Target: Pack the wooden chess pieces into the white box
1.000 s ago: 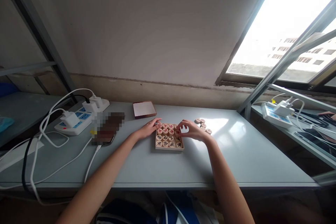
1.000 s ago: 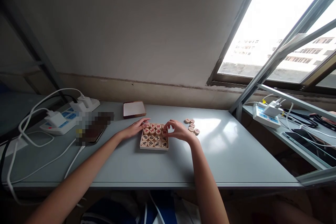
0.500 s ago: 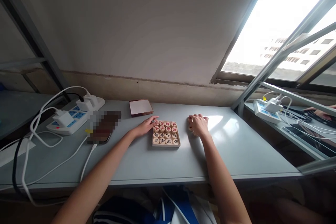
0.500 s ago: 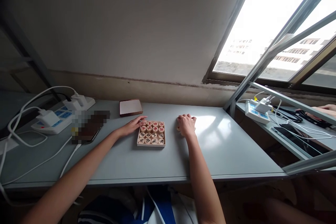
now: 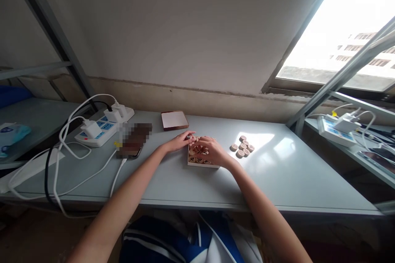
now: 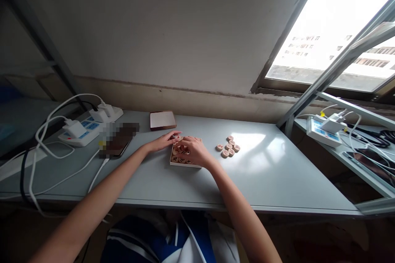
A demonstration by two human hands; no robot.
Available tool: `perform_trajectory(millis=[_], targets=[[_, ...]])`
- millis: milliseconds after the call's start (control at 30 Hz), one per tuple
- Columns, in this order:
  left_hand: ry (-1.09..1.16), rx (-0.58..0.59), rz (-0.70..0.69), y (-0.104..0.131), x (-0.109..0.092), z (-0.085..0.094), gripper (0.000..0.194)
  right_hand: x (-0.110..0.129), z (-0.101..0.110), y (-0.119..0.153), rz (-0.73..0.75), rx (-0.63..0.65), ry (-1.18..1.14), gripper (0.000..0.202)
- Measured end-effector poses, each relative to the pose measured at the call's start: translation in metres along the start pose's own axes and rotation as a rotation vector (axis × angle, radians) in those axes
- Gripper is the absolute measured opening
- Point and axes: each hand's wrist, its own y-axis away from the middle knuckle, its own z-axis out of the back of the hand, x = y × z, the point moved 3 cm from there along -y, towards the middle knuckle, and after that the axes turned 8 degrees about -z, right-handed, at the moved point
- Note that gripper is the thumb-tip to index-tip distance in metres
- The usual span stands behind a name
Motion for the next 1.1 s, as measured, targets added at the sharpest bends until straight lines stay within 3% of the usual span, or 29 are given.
perform_trajectory(millis=[233,433,500,600,700,800,900,967,1100], targets=[[0.031,0.018,0.042,0.002,-0.002,0.001,0.057,0.003,-0.011,0.0,0.032,-0.025,0.103,0.027],[0.036,0.069,0.04,0.003,-0.005,0.003,0.062,-0.007,0.008,0.001,-0.033,-0.035,0.109,0.026],[0.052,0.091,0.055,0.004,-0.005,0.003,0.071,-0.025,0.023,0.006,-0.157,-0.101,0.158,0.024],[0.077,0.103,0.076,0.005,-0.004,0.002,0.079,-0.065,0.042,0.022,-0.496,-0.215,0.346,0.026],[0.06,0.101,0.065,0.005,-0.003,0.002,0.081,-0.099,0.043,0.039,-0.765,-0.062,0.538,0.031],[0.021,0.09,0.066,0.005,-0.001,0.002,0.083,-0.111,0.038,0.043,-0.746,0.051,0.556,0.025],[-0.005,0.077,0.073,0.005,0.0,0.002,0.083,-0.106,0.038,0.037,-0.679,0.044,0.467,0.021],[-0.012,0.079,0.072,0.005,0.0,0.002,0.081,-0.097,0.04,0.032,-0.621,0.001,0.361,0.019],[-0.03,0.08,0.061,0.005,0.0,0.002,0.078,-0.066,0.048,0.025,-0.473,-0.204,0.226,0.019]])
